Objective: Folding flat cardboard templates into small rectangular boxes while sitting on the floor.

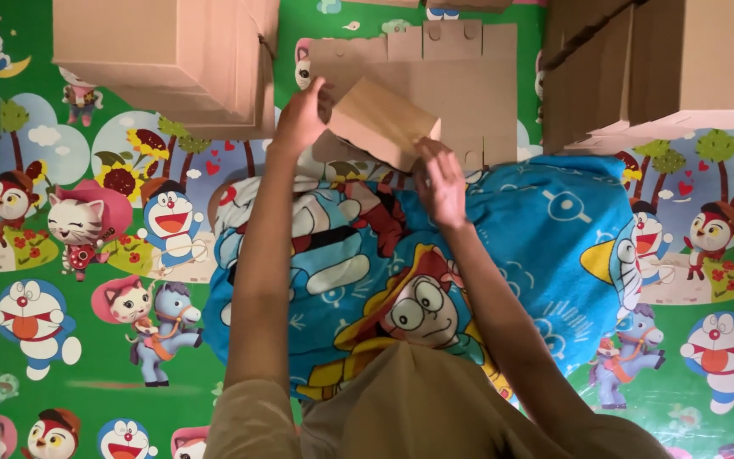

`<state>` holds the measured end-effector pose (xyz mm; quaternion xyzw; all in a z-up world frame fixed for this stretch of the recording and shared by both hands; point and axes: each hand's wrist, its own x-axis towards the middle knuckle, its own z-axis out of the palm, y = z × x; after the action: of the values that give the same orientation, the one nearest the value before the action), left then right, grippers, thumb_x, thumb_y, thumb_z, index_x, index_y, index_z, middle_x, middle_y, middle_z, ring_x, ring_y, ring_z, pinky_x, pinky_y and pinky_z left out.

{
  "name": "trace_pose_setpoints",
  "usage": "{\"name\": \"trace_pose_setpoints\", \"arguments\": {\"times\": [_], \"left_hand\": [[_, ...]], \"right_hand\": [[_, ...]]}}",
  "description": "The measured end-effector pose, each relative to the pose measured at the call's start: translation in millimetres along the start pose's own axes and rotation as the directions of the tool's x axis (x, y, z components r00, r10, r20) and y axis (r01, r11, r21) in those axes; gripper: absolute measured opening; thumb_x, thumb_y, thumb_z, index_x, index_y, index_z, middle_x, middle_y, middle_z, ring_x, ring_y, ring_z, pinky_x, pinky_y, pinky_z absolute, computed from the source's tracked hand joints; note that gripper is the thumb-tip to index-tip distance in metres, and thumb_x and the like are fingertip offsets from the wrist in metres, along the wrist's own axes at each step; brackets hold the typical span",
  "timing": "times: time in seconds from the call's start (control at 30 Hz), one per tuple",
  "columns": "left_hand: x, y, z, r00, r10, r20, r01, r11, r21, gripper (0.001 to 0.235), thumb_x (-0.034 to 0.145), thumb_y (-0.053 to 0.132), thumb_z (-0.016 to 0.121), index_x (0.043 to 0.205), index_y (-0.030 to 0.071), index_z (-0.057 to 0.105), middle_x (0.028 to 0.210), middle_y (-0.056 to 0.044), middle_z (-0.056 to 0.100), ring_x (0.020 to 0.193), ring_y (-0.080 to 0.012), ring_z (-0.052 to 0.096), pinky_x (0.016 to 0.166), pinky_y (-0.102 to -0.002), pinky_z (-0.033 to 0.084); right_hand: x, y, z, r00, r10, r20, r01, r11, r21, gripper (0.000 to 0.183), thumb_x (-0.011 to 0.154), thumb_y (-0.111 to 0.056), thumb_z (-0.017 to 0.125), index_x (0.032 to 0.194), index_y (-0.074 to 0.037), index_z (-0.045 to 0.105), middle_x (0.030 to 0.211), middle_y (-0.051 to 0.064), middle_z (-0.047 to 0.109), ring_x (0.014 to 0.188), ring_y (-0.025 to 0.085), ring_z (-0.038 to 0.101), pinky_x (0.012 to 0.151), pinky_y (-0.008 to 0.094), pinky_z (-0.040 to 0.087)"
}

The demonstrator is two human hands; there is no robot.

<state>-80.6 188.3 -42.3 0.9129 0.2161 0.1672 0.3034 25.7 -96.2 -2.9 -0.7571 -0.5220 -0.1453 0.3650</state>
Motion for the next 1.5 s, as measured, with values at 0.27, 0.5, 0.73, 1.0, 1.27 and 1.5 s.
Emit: {"name": "trace_pose_setpoints", "arguments": {"times": [0.27,0.5,0.73,1.0,1.27,1.5], "left_hand": [[-27,-27,37,0.988,-0.150,0.038,0.151,0.879,-0.453,0.037,0.100,0.002,0.057,0.136,0.009,0.061,0.125,-0.027,0.069,0.119,-0.0435,0.067,0.095,-0.051,0.057],[-45,-8,93,0.954,-0.278,-0.115,0.218,0.902,-0.372,0.048,0.098,0.031,0.076,0.136,0.003,0.064,0.127,-0.028,0.068,0.121,-0.0441,0.065,0.100,-0.052,0.056],[-55,1,97,0.879,-0.476,-0.029,0.417,0.797,-0.437,0.057,0.104,0.047,0.064,0.144,0.007,0.060,0.135,-0.026,0.066,0.126,-0.0422,0.063,0.108,-0.052,0.052],[-78,48,98,0.905,-0.420,0.063,0.425,0.895,-0.139,0.057,0.111,0.052,0.038,0.159,0.022,0.042,0.119,-0.027,0.073,0.114,-0.0420,0.070,0.102,-0.057,0.053],[-72,36,110,0.828,-0.546,0.130,0.559,0.823,-0.101,0.061,0.106,0.068,0.035,0.151,0.032,0.054,0.126,-0.018,0.073,0.119,-0.0340,0.070,0.104,-0.048,0.053],[-65,53,106,0.869,-0.467,0.164,0.456,0.627,-0.632,0.062,0.107,0.063,0.041,0.157,0.027,0.049,0.154,-0.014,0.054,0.144,-0.0352,0.048,0.120,-0.049,0.039]], "right_hand": [[-22,11,19,0.974,0.015,0.228,-0.040,0.994,0.103,0.054,0.088,0.005,0.059,0.137,-0.016,0.065,0.152,0.025,0.041,0.138,0.052,0.045,0.112,0.055,0.041],[-30,3,18,0.940,0.169,0.297,-0.266,0.907,0.326,0.054,0.095,0.003,0.051,0.143,-0.016,0.067,0.167,0.029,0.024,0.128,0.056,0.053,0.103,0.055,0.052],[-32,15,31,0.839,0.370,0.400,-0.505,0.802,0.319,0.038,0.104,-0.025,0.068,0.141,-0.030,0.067,0.172,0.010,0.020,0.132,0.045,0.055,0.109,0.054,0.051],[-72,75,76,0.676,0.670,0.308,-0.729,0.544,0.416,0.059,0.113,-0.035,0.055,0.165,-0.025,0.031,0.161,0.022,0.039,0.134,0.048,0.053,0.089,0.055,0.062],[-76,101,76,0.597,0.675,0.434,-0.773,0.339,0.536,0.051,0.107,-0.034,0.065,0.155,-0.020,0.053,0.153,0.012,0.054,0.140,0.034,0.050,0.110,0.050,0.048],[-56,70,53,0.486,0.840,0.242,-0.778,0.290,0.558,0.057,0.097,-0.037,0.080,0.147,-0.019,0.060,0.145,0.018,0.060,0.138,0.038,0.053,0.115,0.050,0.045]]}}
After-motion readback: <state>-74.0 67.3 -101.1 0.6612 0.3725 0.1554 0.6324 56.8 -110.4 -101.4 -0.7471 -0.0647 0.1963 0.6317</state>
